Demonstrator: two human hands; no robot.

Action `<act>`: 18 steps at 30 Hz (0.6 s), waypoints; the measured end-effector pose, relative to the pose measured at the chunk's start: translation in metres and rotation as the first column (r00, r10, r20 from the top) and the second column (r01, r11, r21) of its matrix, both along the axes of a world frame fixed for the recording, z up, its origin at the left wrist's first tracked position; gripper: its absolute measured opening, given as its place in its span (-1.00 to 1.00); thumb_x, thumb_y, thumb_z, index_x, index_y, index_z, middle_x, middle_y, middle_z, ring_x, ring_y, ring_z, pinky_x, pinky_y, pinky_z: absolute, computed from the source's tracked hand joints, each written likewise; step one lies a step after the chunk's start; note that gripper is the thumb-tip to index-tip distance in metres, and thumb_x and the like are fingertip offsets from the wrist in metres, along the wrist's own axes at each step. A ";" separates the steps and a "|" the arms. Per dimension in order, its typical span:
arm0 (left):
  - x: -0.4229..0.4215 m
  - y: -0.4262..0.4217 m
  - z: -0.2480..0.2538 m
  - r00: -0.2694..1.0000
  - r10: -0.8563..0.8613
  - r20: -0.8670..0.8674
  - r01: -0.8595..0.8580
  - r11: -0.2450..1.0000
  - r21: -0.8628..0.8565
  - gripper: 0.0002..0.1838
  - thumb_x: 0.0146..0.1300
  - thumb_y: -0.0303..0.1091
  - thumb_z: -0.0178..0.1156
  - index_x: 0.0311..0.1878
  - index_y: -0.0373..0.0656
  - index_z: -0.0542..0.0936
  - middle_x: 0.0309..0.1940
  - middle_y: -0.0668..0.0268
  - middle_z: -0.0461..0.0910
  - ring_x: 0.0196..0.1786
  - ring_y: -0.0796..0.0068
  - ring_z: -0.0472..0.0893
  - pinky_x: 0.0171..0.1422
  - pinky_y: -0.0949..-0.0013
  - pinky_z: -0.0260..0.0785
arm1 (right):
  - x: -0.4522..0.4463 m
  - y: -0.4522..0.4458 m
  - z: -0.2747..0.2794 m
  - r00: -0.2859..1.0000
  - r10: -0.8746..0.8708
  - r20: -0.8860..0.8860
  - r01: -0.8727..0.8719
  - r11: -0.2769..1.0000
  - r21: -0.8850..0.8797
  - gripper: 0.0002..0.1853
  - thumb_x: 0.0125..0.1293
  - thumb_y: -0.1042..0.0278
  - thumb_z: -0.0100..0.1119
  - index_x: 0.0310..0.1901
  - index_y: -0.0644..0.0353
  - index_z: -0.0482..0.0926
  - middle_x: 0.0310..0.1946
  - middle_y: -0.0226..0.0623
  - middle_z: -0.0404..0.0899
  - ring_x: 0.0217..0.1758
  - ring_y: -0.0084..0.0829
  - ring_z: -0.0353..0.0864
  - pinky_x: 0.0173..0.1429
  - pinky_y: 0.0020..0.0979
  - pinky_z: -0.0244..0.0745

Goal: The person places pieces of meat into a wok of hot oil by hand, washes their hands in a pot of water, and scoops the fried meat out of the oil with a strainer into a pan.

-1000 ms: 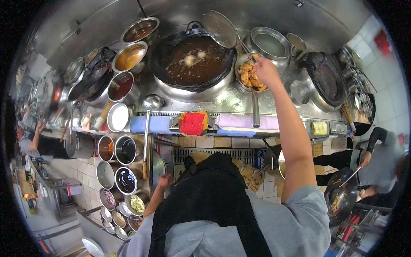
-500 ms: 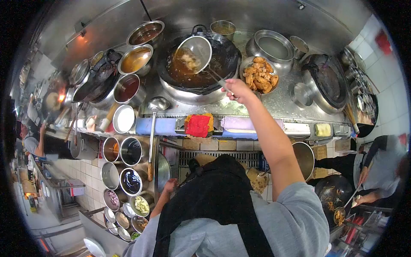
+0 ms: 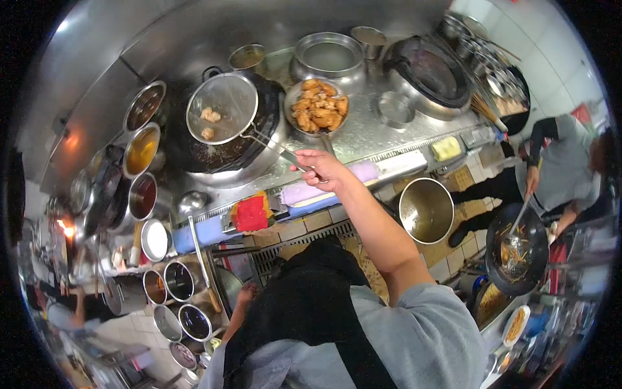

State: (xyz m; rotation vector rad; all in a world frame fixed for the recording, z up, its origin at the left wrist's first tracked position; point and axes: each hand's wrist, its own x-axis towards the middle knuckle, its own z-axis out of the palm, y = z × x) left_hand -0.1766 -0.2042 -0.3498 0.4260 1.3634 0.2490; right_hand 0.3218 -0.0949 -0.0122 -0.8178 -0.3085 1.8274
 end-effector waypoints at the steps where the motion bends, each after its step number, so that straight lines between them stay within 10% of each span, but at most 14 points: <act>1: 0.009 0.003 0.013 1.000 -0.020 -0.004 0.019 1.000 -0.004 -0.75 0.16 -0.27 0.08 -0.16 -0.22 0.45 -0.48 0.32 0.49 -0.48 0.51 0.50 -0.49 0.49 0.33 | 0.012 -0.014 0.012 0.996 -0.071 0.048 0.071 0.997 0.009 -0.68 0.23 0.48 -0.06 0.03 0.19 0.25 -0.35 -0.21 0.46 -0.70 -0.69 0.14 -0.72 -0.70 0.05; 3: 0.030 0.005 0.052 0.907 -0.303 -0.291 0.379 0.889 0.255 -0.75 0.16 -0.27 0.06 -0.15 -0.19 0.45 -0.45 0.33 0.51 -0.47 0.53 0.52 -0.50 0.50 0.32 | 0.037 -0.035 0.016 0.974 -0.201 0.104 0.196 0.979 0.055 -0.62 0.23 0.47 -0.04 0.09 0.20 0.22 -0.35 -0.23 0.46 -0.70 -0.69 0.15 -0.71 -0.69 0.06; 9: 0.053 0.020 0.071 0.898 -0.361 -0.250 0.420 0.874 0.247 -0.76 0.17 -0.24 0.05 -0.15 -0.15 0.46 -0.44 0.40 0.51 -0.54 0.56 0.52 -0.55 0.49 0.31 | 0.090 -0.067 0.034 0.712 -0.378 0.591 0.377 0.917 0.132 -0.59 0.23 0.47 -0.08 0.12 0.25 0.18 -0.37 -0.27 0.45 -0.70 -0.67 0.18 -0.70 -0.64 0.08; 16: 0.104 0.042 0.077 0.863 -0.384 -0.330 0.458 0.870 0.185 -0.70 0.16 -0.17 0.09 -0.14 -0.16 0.48 -0.41 0.38 0.53 -0.43 0.56 0.51 -0.45 0.49 0.33 | 0.124 -0.066 0.008 0.539 -0.378 0.753 0.473 0.875 0.100 -0.61 0.24 0.47 -0.13 0.12 0.23 0.19 -0.42 -0.32 0.47 -0.70 -0.68 0.17 -0.68 -0.64 0.06; 18: 0.137 0.049 0.093 0.808 -0.451 -0.379 0.585 0.695 0.419 -0.70 0.17 -0.17 0.08 -0.16 -0.19 0.51 -0.40 0.37 0.53 -0.36 0.58 0.50 -0.32 0.51 0.35 | 0.135 -0.061 -0.008 0.390 -0.366 0.845 0.474 0.867 0.157 -0.61 0.24 0.48 -0.13 0.13 0.22 0.21 -0.44 -0.33 0.48 -0.71 -0.68 0.20 -0.67 -0.62 0.10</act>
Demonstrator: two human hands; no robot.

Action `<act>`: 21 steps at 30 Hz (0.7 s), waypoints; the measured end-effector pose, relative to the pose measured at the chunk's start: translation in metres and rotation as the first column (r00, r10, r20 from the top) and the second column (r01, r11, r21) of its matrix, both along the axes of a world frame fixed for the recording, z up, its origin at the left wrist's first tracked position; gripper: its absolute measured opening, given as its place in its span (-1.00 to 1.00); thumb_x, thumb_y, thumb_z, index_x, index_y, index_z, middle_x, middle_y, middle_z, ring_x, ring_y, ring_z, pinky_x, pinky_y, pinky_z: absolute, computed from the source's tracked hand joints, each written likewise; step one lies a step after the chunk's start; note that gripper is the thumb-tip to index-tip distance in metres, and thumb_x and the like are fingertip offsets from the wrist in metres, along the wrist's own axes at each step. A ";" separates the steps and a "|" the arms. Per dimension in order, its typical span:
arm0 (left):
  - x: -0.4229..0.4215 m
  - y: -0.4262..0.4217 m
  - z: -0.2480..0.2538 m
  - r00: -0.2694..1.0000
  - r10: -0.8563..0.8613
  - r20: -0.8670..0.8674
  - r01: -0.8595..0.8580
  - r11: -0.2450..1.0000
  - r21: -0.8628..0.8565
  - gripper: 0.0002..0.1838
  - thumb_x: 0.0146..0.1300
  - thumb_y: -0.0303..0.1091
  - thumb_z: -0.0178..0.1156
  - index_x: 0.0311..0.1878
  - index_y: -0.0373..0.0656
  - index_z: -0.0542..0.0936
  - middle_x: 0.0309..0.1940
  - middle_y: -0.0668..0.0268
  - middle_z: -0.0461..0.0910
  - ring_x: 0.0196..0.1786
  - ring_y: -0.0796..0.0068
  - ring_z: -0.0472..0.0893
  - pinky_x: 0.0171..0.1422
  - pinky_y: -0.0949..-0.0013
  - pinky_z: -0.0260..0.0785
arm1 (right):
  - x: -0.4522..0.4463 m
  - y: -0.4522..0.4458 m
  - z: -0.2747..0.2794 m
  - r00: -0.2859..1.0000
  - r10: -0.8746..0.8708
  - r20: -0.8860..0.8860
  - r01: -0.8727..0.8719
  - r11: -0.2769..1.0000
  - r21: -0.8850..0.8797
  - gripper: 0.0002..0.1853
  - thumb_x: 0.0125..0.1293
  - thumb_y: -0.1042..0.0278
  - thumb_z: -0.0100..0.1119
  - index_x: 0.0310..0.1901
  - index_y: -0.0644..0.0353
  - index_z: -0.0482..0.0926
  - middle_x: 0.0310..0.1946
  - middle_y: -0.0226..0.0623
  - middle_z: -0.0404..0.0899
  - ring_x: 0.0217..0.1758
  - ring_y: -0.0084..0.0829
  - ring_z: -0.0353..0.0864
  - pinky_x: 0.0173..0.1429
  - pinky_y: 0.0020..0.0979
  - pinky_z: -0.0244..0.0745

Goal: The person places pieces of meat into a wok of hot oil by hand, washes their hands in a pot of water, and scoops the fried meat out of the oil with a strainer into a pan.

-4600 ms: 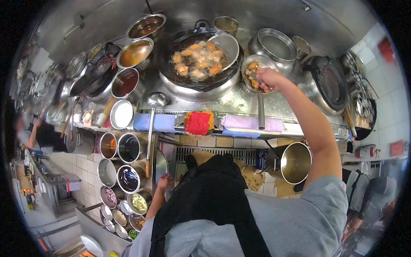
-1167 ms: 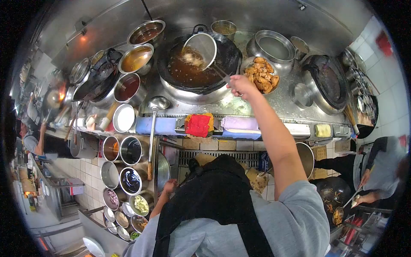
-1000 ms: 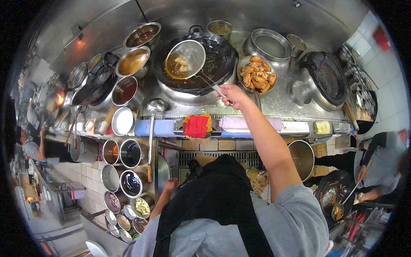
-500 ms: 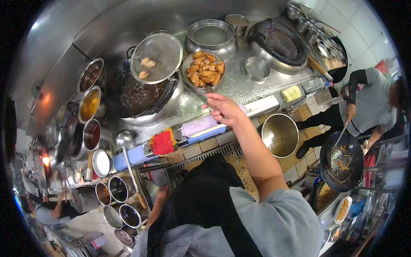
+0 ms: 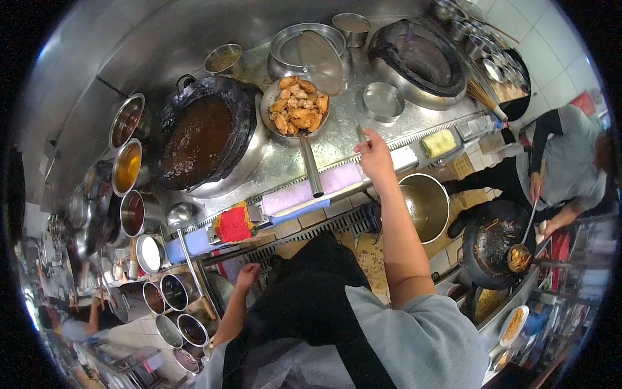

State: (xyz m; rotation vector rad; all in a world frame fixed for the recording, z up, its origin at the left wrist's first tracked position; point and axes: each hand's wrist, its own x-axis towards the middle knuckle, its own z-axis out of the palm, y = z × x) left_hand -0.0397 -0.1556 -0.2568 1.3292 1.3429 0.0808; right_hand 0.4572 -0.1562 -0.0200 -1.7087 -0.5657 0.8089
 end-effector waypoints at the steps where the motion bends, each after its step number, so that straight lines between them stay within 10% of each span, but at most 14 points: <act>1: 0.023 0.004 0.016 0.998 -0.051 0.045 0.052 0.999 -0.009 -0.70 0.18 -0.16 0.07 -0.17 -0.19 0.52 -0.40 0.36 0.54 -0.34 0.59 0.50 -0.26 0.51 0.34 | 0.009 0.002 -0.002 0.989 0.002 0.146 0.000 1.000 -0.013 -0.62 0.23 0.48 -0.14 0.11 0.25 0.24 -0.45 -0.33 0.50 -0.68 -0.64 0.26 -0.62 -0.58 0.18; 4: 0.099 0.016 0.050 0.974 -0.173 0.148 0.180 0.983 -0.039 -0.68 0.19 -0.16 0.06 -0.13 -0.18 0.52 -0.30 0.36 0.54 -0.22 0.59 0.48 -0.12 0.50 0.31 | 0.012 0.026 0.025 0.991 0.041 0.124 -0.044 0.999 0.026 -0.60 0.22 0.48 -0.12 0.13 0.26 0.24 -0.47 -0.35 0.51 -0.65 -0.61 0.31 -0.55 -0.54 0.25; 10: 0.233 0.038 0.132 0.786 0.351 0.509 0.071 0.766 -0.639 -0.51 0.24 -0.14 -0.04 0.20 -0.08 0.21 0.03 0.32 0.41 0.11 0.45 0.34 0.15 0.28 0.15 | -0.002 0.120 0.050 0.934 0.095 0.344 -0.167 0.968 0.185 -0.60 0.20 0.47 -0.09 0.10 0.27 0.30 -0.39 -0.25 0.52 -0.59 -0.57 0.37 -0.48 -0.57 0.31; 14: 0.278 0.046 0.138 0.701 0.484 0.523 0.031 0.713 -0.700 -0.58 0.24 -0.14 -0.08 0.12 -0.08 0.25 0.02 0.31 0.40 0.10 0.44 0.35 0.13 0.28 0.16 | -0.034 0.219 0.022 0.703 -0.081 0.707 -0.162 0.949 0.269 -0.65 0.11 0.54 -0.11 -0.02 0.30 0.41 -0.30 0.08 0.51 -0.18 -0.03 0.51 -0.11 -0.24 0.41; 18: 0.296 0.054 0.131 0.674 0.583 0.453 -0.004 0.616 -0.788 -0.67 0.23 -0.12 -0.09 -0.04 -0.12 0.29 0.00 0.20 0.38 0.07 0.37 0.37 0.09 0.27 0.22 | -0.047 0.258 0.002 0.757 0.291 0.585 -0.194 0.955 -0.225 -0.64 0.06 0.56 -0.18 -0.07 0.29 0.44 -0.23 0.09 0.49 -0.11 -0.04 0.48 -0.01 -0.21 0.36; 21: 0.307 0.061 0.154 0.636 0.622 0.457 -0.015 0.602 -0.798 -0.65 0.21 -0.12 -0.07 -0.05 -0.15 0.28 -0.01 0.14 0.35 0.03 0.29 0.38 0.08 0.21 0.26 | -0.038 0.245 -0.013 0.868 0.258 0.425 -0.233 0.966 -0.110 -0.67 0.07 0.47 -0.14 -0.11 0.38 0.43 -0.27 0.13 0.48 -0.14 -0.02 0.48 -0.06 -0.19 0.37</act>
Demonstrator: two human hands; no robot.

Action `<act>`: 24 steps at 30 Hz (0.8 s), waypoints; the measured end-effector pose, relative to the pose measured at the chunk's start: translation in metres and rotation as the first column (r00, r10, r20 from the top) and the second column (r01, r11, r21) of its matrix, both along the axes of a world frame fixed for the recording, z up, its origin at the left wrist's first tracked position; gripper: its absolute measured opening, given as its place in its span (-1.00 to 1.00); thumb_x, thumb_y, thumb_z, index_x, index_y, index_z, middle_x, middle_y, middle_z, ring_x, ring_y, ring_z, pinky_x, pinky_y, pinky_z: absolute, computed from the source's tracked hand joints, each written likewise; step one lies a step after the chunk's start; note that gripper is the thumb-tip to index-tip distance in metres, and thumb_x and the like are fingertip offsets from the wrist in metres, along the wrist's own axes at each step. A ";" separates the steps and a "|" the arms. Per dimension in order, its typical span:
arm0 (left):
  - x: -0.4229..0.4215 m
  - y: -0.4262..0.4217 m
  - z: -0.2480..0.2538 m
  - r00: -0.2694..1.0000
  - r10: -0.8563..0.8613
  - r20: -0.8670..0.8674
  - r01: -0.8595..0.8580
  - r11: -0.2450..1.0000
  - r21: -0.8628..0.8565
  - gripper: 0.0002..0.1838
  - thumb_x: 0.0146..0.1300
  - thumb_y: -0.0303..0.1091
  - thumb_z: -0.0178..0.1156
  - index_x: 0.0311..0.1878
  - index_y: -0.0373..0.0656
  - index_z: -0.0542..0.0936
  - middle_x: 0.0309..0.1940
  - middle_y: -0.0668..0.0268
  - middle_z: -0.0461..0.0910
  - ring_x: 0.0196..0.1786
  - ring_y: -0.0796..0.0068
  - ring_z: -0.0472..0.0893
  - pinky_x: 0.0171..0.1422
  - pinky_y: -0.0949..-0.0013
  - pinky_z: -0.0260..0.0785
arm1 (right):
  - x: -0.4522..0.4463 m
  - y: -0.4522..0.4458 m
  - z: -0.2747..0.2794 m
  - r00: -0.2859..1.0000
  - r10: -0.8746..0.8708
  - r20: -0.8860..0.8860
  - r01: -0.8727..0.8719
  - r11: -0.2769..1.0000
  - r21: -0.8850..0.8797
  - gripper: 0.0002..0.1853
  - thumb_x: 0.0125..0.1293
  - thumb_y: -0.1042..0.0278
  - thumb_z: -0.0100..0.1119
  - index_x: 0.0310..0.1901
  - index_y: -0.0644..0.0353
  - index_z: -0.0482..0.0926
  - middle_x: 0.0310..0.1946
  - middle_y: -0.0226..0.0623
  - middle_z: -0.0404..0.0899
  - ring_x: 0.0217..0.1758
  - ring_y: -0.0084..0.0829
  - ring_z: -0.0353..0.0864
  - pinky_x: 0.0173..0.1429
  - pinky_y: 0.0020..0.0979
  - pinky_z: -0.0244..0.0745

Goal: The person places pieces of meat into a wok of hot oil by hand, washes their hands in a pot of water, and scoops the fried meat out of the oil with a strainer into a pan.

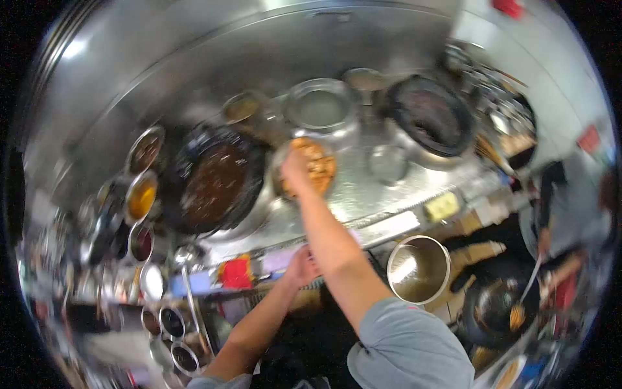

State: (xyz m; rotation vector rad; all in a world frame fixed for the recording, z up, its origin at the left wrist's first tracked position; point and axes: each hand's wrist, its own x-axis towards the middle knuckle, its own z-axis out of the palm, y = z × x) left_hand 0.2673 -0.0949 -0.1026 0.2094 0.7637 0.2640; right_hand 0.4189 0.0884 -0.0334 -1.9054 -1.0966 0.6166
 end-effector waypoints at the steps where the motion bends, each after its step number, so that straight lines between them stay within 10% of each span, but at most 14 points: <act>1: 0.006 0.003 0.007 0.999 0.041 0.011 -0.041 0.999 -0.006 -0.62 0.20 -0.13 -0.06 -0.01 -0.18 0.26 -0.01 0.11 0.33 0.02 0.25 0.38 0.07 0.18 0.28 | -0.003 -0.027 0.016 0.978 0.033 -0.206 -0.012 0.994 0.105 -0.64 0.05 0.44 -0.11 -0.08 0.41 0.38 -0.22 0.16 0.45 -0.12 0.00 0.45 -0.07 -0.15 0.36; 2: 0.011 0.007 -0.001 0.995 0.038 0.096 -0.041 0.999 0.030 -0.58 0.19 -0.13 -0.05 0.02 -0.19 0.25 -0.01 0.09 0.33 0.03 0.22 0.36 0.08 0.13 0.28 | -0.004 -0.011 -0.046 0.955 -0.097 0.279 -0.008 0.937 0.351 -0.58 0.04 0.43 -0.12 -0.02 0.39 0.32 -0.17 0.18 0.42 -0.10 0.02 0.43 -0.06 -0.13 0.34; 4: 0.017 0.013 0.021 0.998 0.039 -0.051 -0.035 0.996 0.085 -0.52 0.15 -0.13 -0.02 0.09 -0.17 0.24 0.00 0.13 0.33 0.09 0.17 0.32 0.09 0.07 0.26 | -0.015 -0.071 0.032 0.980 -0.023 -0.198 0.005 0.996 -0.091 -0.48 0.00 0.41 -0.11 0.08 0.37 0.23 -0.05 0.16 0.35 0.05 -0.01 0.33 0.11 -0.18 0.23; 5: 0.014 0.025 -0.005 0.998 0.032 -0.063 -0.020 0.984 0.179 -0.54 0.10 -0.12 0.02 0.05 -0.11 0.30 0.01 0.23 0.34 0.08 0.14 0.32 0.09 0.08 0.25 | -0.030 -0.046 -0.049 0.949 -0.111 -0.296 0.205 0.930 0.306 -0.46 0.04 0.37 -0.11 0.11 0.37 0.18 0.01 0.13 0.30 0.11 -0.04 0.29 0.15 -0.21 0.21; 6: 0.013 0.032 -0.011 0.999 0.019 -0.032 -0.015 0.991 0.134 -0.57 0.06 -0.10 0.04 -0.01 -0.05 0.36 -0.02 0.31 0.36 0.05 0.19 0.34 0.09 0.11 0.24 | -0.034 -0.027 -0.121 0.965 -0.060 0.255 -0.050 0.912 0.406 -0.48 0.08 0.36 -0.11 0.11 0.36 0.17 0.03 0.10 0.30 0.12 -0.06 0.29 0.16 -0.24 0.22; 9: 0.018 0.035 -0.010 0.997 0.009 -0.079 0.002 0.991 0.136 -0.75 0.07 -0.14 0.00 -0.31 -0.10 0.44 -0.45 0.36 0.51 -0.39 0.46 0.53 -0.32 0.41 0.45 | -0.046 -0.153 0.017 0.869 -0.071 -0.489 0.137 0.985 0.102 -0.62 0.19 0.38 -0.12 0.07 0.12 0.23 -0.13 0.06 0.39 -0.10 -0.06 0.45 -0.04 -0.19 0.33; 10: 0.019 0.030 0.002 0.988 0.083 -0.128 -0.069 0.992 0.110 -0.84 0.11 -0.22 -0.02 -0.46 -0.09 0.41 -0.66 0.47 0.41 -0.64 0.65 0.41 -0.57 0.64 0.35 | -0.048 -0.155 -0.002 0.907 -0.101 -0.408 0.194 0.962 0.192 -0.64 0.19 0.40 -0.13 0.05 0.17 0.25 -0.17 0.07 0.42 -0.09 -0.05 0.44 -0.02 -0.19 0.32; 15: -0.009 0.050 -0.018 0.994 0.014 0.110 -0.011 1.000 -0.028 -0.85 0.15 -0.37 -0.04 -0.53 -0.09 0.37 -0.76 0.52 0.28 -0.73 0.74 0.30 -0.69 0.68 0.19 | -0.060 -0.215 0.027 0.922 -0.147 -0.359 0.202 0.972 0.120 -0.65 0.19 0.43 -0.13 0.05 0.19 0.26 -0.24 0.07 0.45 -0.08 -0.02 0.43 0.02 -0.19 0.31; 20: -0.052 0.049 -0.039 0.981 -0.130 -0.143 0.151 0.978 0.146 -0.91 0.05 -0.34 0.06 -0.39 -0.11 0.46 -0.58 0.46 0.36 -0.53 0.63 0.34 -0.52 0.59 0.19 | -0.040 -0.214 -0.044 0.911 -0.185 0.370 0.111 0.971 0.212 -0.52 0.05 0.47 -0.14 0.08 0.33 0.27 -0.01 0.11 0.34 0.00 -0.02 0.38 0.08 -0.21 0.29; 21: -0.058 0.045 -0.024 0.953 -0.173 -0.248 0.209 0.970 0.127 -0.93 0.05 -0.39 0.06 -0.37 -0.11 0.46 -0.52 0.41 0.37 -0.48 0.61 0.35 -0.47 0.57 0.21 | -0.035 -0.225 -0.015 0.934 -0.005 0.357 0.005 1.000 0.001 -0.55 0.07 0.44 -0.14 0.07 0.32 0.28 -0.03 0.12 0.35 -0.01 -0.04 0.39 0.04 -0.19 0.30; 23: -0.069 0.051 -0.034 0.975 -0.215 0.055 0.199 0.956 0.216 -0.92 0.12 -0.45 -0.04 -0.48 -0.10 0.34 -0.64 0.46 0.27 -0.64 0.62 0.25 -0.60 0.59 0.16 | -0.059 -0.234 0.057 0.968 -0.248 -0.036 0.250 0.963 0.103 -0.55 0.12 0.51 -0.14 0.11 0.26 0.27 -0.40 -0.12 0.52 -0.36 -0.27 0.49 -0.24 -0.33 0.40; 24: -0.069 0.062 -0.039 0.962 -0.213 0.173 0.217 0.976 -0.006 -0.89 0.13 -0.44 -0.05 -0.51 -0.10 0.31 -0.68 0.48 0.24 -0.68 0.65 0.22 -0.62 0.59 0.15 | -0.063 -0.234 0.072 0.951 -0.304 -0.053 0.308 0.946 0.101 -0.56 0.17 0.47 -0.14 0.14 0.22 0.24 -0.44 -0.18 0.51 -0.36 -0.39 0.48 -0.24 -0.38 0.38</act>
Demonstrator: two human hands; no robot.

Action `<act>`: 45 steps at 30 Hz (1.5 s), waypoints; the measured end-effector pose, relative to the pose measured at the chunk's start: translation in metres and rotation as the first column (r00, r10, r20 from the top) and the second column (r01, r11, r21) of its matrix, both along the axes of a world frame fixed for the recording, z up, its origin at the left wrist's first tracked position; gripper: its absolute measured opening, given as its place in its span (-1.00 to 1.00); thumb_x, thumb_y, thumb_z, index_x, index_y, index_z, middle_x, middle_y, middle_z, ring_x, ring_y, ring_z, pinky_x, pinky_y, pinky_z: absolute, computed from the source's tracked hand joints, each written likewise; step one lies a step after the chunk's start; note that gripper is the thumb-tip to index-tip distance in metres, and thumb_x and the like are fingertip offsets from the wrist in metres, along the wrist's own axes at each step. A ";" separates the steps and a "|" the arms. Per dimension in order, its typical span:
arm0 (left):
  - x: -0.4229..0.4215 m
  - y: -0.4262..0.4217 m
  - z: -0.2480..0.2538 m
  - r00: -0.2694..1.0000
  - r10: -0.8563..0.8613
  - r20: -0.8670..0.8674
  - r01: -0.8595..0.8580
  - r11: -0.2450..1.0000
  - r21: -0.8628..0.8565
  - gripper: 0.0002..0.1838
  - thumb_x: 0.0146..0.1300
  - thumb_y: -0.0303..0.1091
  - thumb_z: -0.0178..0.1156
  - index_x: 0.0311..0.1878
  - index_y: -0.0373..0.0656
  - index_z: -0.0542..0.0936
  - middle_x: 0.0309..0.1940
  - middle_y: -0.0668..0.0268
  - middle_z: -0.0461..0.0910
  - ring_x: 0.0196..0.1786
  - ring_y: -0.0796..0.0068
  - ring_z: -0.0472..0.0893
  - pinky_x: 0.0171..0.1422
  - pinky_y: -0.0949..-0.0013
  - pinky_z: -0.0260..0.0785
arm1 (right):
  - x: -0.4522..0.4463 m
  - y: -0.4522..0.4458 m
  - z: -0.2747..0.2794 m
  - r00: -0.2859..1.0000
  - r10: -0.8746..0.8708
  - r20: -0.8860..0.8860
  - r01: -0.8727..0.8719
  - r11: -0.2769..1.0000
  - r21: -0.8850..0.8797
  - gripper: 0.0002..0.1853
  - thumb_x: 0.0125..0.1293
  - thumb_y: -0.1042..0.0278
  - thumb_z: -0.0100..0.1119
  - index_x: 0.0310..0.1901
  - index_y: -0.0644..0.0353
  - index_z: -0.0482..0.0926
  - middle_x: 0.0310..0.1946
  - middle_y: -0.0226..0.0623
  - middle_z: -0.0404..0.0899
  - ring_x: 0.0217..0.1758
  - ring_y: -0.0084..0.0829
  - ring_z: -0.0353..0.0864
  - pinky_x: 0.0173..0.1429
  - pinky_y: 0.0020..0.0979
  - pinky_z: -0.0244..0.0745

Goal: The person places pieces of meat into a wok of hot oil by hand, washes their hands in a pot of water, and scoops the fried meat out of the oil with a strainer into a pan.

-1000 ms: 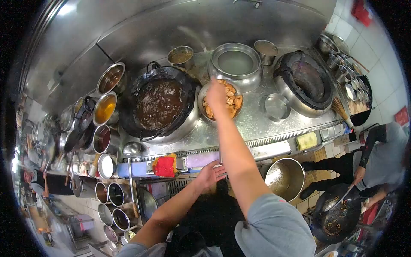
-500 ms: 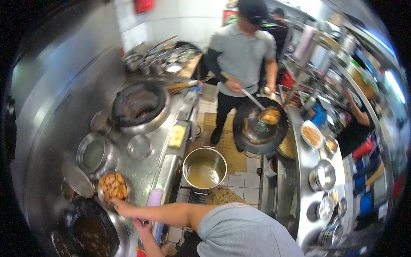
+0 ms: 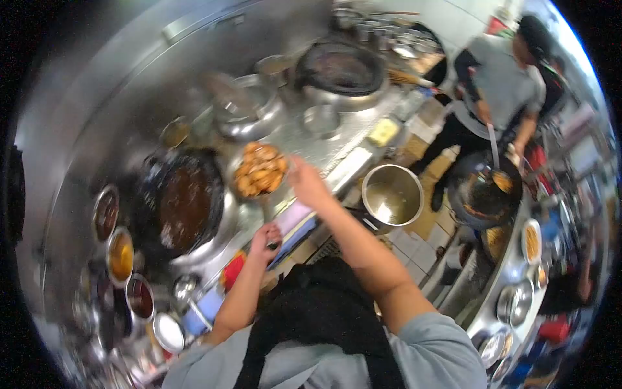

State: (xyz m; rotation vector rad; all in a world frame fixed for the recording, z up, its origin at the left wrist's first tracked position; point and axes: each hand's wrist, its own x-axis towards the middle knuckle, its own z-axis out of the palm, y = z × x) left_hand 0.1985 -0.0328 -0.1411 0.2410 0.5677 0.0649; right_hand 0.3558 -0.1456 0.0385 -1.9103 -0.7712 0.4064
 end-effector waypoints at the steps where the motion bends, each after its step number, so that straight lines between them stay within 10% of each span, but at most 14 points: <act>1: -0.004 0.001 0.011 1.000 0.010 0.003 -0.009 0.998 -0.060 -0.85 0.15 -0.43 -0.06 -0.53 -0.09 0.29 -0.71 0.50 0.23 -0.71 0.70 0.22 -0.63 0.61 0.15 | -0.001 0.002 0.001 0.996 0.009 0.091 -0.016 0.997 0.075 -0.58 0.22 0.44 -0.14 0.14 0.24 0.24 -0.48 -0.23 0.50 -0.37 -0.44 0.47 -0.24 -0.43 0.36; 7: -0.020 0.005 0.055 0.999 -0.033 0.038 0.033 0.999 -0.007 -0.94 0.20 -0.42 -0.09 -0.39 -0.10 0.28 -0.63 0.50 0.28 -0.69 0.75 0.27 -0.61 0.60 0.20 | -0.031 0.008 0.065 0.991 -0.109 0.083 0.095 0.983 0.160 -0.63 0.24 0.42 -0.15 0.10 0.27 0.29 -0.50 -0.26 0.48 -0.43 -0.45 0.44 -0.28 -0.47 0.34; 13: -0.014 0.003 0.092 0.995 -0.035 0.096 0.028 0.997 0.067 -0.87 0.20 -0.40 -0.06 -0.48 -0.08 0.29 -0.66 0.48 0.28 -0.68 0.72 0.29 -0.58 0.56 0.24 | -0.010 0.043 -0.011 0.975 -0.158 0.158 0.160 0.987 -0.001 -0.63 0.16 0.49 -0.16 0.05 0.24 0.32 -0.36 0.14 0.48 -0.20 0.04 0.48 -0.13 -0.19 0.36; 20: -0.016 0.026 0.055 0.987 -0.124 0.099 0.135 0.984 -0.113 -0.87 0.19 -0.37 -0.05 -0.48 -0.09 0.35 -0.66 0.51 0.33 -0.67 0.71 0.35 -0.55 0.55 0.28 | -0.036 -0.018 -0.058 0.920 -0.388 0.052 0.388 0.922 0.006 -0.63 0.17 0.48 -0.15 0.06 0.19 0.29 -0.32 0.15 0.47 -0.18 0.08 0.44 -0.10 -0.17 0.33; 23: -0.023 0.026 0.057 0.983 -0.176 0.059 0.177 0.984 -0.015 -0.85 0.20 -0.36 -0.06 -0.49 -0.09 0.33 -0.67 0.51 0.32 -0.67 0.71 0.34 -0.54 0.55 0.28 | -0.057 -0.065 -0.101 0.898 -0.403 0.176 0.397 0.915 0.068 -0.67 0.24 0.44 -0.16 0.06 0.19 0.30 -0.45 -0.19 0.47 -0.50 -0.36 0.47 -0.36 -0.37 0.39; 25: -0.029 0.025 0.060 0.973 -0.227 0.050 0.224 0.973 0.055 -0.87 0.19 -0.39 -0.06 -0.48 -0.09 0.30 -0.66 0.48 0.28 -0.67 0.68 0.29 -0.58 0.53 0.23 | -0.082 -0.095 -0.102 0.789 -0.335 -0.515 0.437 0.895 0.087 -0.70 0.27 0.44 -0.22 0.05 0.13 0.29 -0.52 -0.36 0.38 -0.65 -0.55 0.29 -0.60 -0.49 0.24; 27: -0.038 0.020 0.067 0.963 -0.268 0.008 0.265 0.958 0.113 -0.85 0.19 -0.39 -0.08 -0.50 -0.10 0.29 -0.67 0.47 0.26 -0.69 0.68 0.26 -0.61 0.52 0.20 | -0.104 -0.119 -0.090 0.559 -0.128 -0.819 0.468 0.864 0.185 -0.73 0.29 0.43 -0.25 0.02 0.08 0.29 -0.58 -0.48 0.28 -0.71 -0.69 0.10 -0.68 -0.62 0.03; 33: -0.077 -0.038 0.127 0.857 -0.484 -0.175 0.509 0.747 0.429 -0.90 0.20 -0.41 -0.01 -0.33 -0.08 0.25 -0.69 0.47 0.24 -0.73 0.70 0.21 -0.71 0.52 0.12 | -0.174 -0.197 -0.081 0.314 0.110 -0.943 0.512 0.817 0.265 -0.75 0.33 0.38 -0.24 0.02 0.06 0.27 -0.52 -0.44 0.30 -0.71 -0.70 0.06 -0.67 -0.67 0.01; 45: -0.094 -0.255 0.173 0.257 -0.964 -0.062 0.960 0.248 0.128 -0.80 0.16 -0.38 -0.02 -0.16 -0.18 0.31 -0.69 0.46 0.18 -0.80 0.73 0.17 -0.76 0.51 0.15 | -0.372 -0.443 0.029 0.306 0.047 -0.951 0.851 0.434 0.295 -0.76 0.32 0.41 -0.28 0.01 0.13 0.22 -0.49 -0.46 0.26 -0.68 -0.75 0.09 -0.67 -0.72 0.05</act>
